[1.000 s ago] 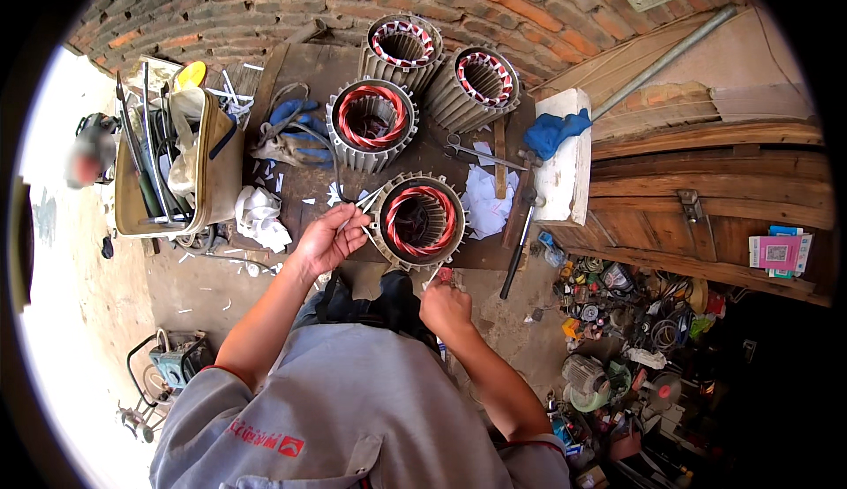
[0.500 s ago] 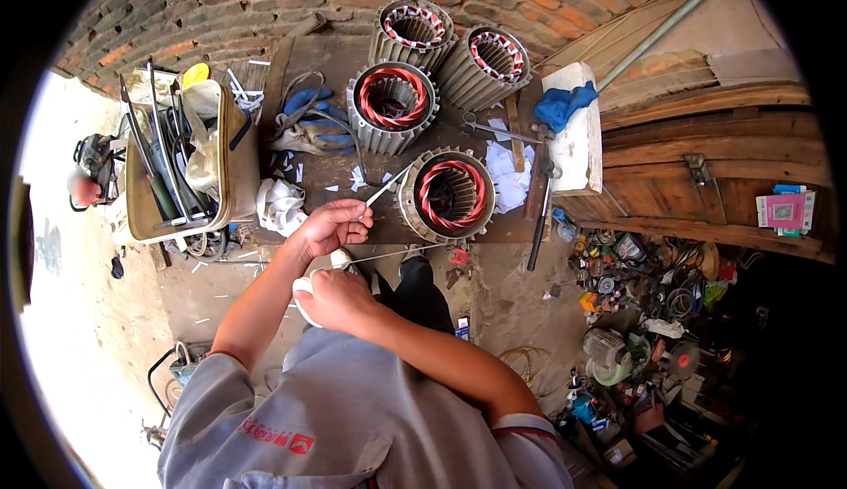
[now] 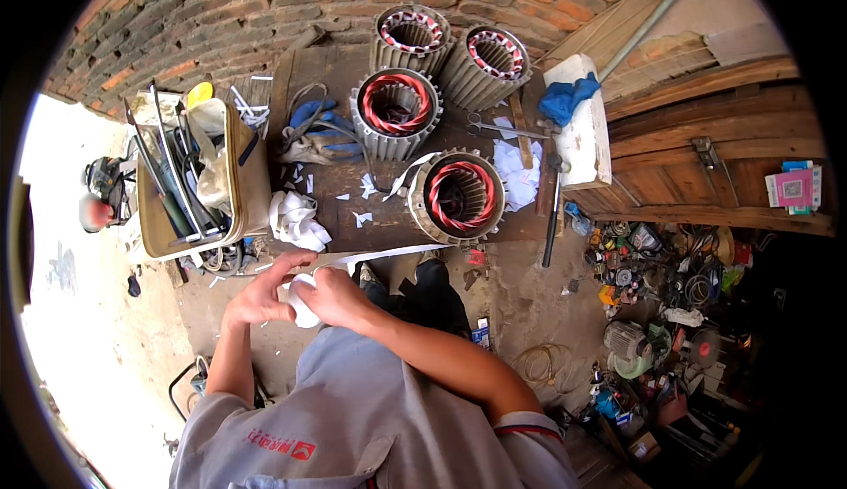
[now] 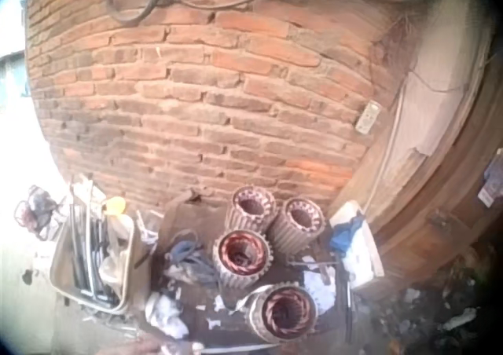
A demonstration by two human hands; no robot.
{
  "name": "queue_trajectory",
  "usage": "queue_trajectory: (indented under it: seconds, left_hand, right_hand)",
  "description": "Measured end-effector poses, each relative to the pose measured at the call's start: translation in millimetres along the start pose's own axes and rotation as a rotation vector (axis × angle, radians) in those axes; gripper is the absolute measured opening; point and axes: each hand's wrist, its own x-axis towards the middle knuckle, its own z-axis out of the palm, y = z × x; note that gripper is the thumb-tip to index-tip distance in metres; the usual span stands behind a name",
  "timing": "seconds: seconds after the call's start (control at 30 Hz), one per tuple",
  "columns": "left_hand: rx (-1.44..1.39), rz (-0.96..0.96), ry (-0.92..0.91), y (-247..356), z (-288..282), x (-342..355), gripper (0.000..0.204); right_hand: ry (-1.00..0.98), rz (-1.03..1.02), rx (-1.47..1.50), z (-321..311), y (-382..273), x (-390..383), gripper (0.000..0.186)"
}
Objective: The person uses a wooden stick and a hammer to tap and adjust the copper windings inside a motor stator. They then cut a strip of white insulating tape and wrap it around the stator's outer rim to secure the coils.
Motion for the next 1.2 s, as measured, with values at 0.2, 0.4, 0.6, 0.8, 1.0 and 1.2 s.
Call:
queue_trajectory:
  seconds: [0.2, 0.4, 0.6, 0.8, 1.0, 1.2]
  left_hand:
    - [0.528, -0.174, 0.233, 32.4, 53.7, 2.3, 0.083]
    - [-0.031, -0.401, 0.174, 32.8, 61.8, -1.8, 0.057]
    - [-0.654, -0.396, 0.306, 46.2, 88.1, -2.9, 0.047]
    - [-0.930, -0.385, 0.447, 81.7, 118.8, 8.9, 0.044]
    - [-0.990, -0.382, 0.513, 90.6, 162.3, 20.3, 0.045]
    - [-0.920, -0.382, 0.665, 94.7, 187.1, 27.9, 0.048]
  right_hand:
    - [-0.010, 0.000, 0.148, 2.3, 14.4, 6.9, 0.036]
    - [-0.468, 0.009, 0.027, -120.6, -12.7, -53.6, 0.041]
    - [0.550, 0.146, 0.454, -313.9, 36.7, -53.2, 0.022]
    - [0.951, 0.383, 0.695, -388.2, 171.8, 50.4, 0.027]
    - [1.036, 0.166, 0.705, -394.0, 162.3, 78.0, 0.014]
    - [1.079, -0.395, -0.155, -351.6, 109.9, 72.1, 0.005]
